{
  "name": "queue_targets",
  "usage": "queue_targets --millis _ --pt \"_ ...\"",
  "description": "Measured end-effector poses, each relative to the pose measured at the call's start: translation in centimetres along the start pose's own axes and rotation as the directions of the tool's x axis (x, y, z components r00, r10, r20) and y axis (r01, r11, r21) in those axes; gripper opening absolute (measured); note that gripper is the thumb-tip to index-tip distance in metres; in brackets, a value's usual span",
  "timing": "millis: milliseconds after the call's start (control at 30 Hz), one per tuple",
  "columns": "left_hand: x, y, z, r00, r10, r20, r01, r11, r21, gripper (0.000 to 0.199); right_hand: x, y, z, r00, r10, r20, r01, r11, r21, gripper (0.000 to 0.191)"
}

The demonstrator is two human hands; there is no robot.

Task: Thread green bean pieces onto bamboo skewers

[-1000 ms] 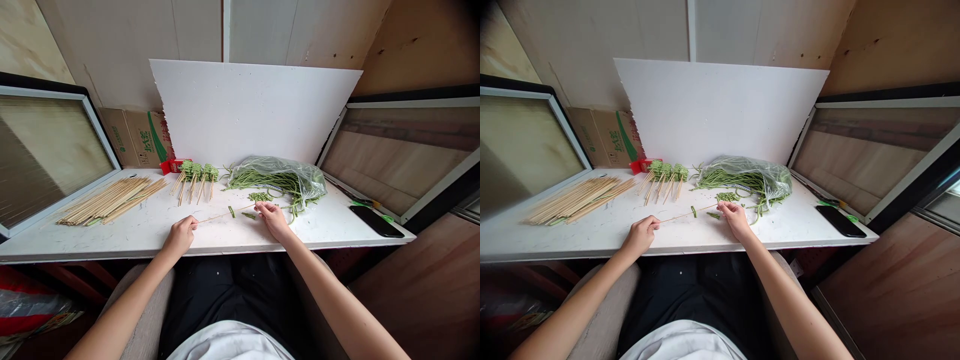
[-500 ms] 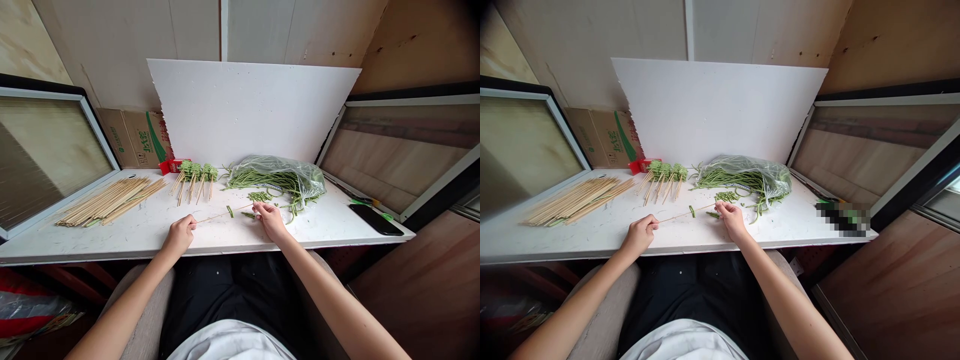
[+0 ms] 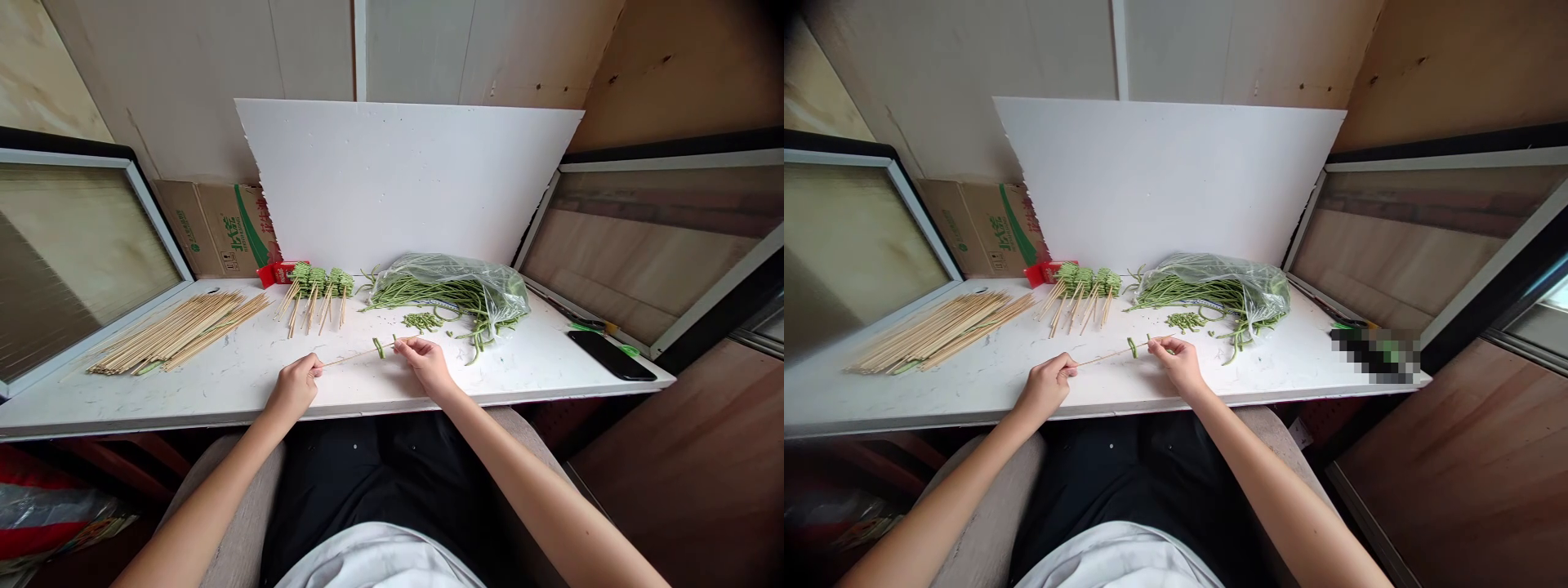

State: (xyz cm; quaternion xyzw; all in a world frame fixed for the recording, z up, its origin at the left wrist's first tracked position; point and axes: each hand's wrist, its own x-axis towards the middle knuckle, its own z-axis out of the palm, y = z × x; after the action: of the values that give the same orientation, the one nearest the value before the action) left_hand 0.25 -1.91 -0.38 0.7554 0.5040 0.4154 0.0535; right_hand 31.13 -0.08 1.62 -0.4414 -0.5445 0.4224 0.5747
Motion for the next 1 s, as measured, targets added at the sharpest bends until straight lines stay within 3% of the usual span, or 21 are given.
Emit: queue_targets --millis 400,833,1000 --pt "-0.3 0.2 0.1 0.998 0.046 -0.032 -0.047 0.999 -0.004 0.022 -0.4 -0.6 1.3 0.998 0.059 0.012 -0.060 0.997 0.043 0.044" --pt "-0.5 -0.1 0.2 0.994 0.109 -0.026 -0.108 0.994 0.007 0.022 -1.3 -0.9 2.6 0.997 -0.012 0.073 0.013 1.000 -0.019 0.036" --pt "-0.5 0.0 0.2 0.997 0.071 -0.036 -0.071 0.997 0.016 0.020 -1.1 -1.2 2.3 0.993 0.041 0.107 -0.041 0.999 -0.002 0.037"
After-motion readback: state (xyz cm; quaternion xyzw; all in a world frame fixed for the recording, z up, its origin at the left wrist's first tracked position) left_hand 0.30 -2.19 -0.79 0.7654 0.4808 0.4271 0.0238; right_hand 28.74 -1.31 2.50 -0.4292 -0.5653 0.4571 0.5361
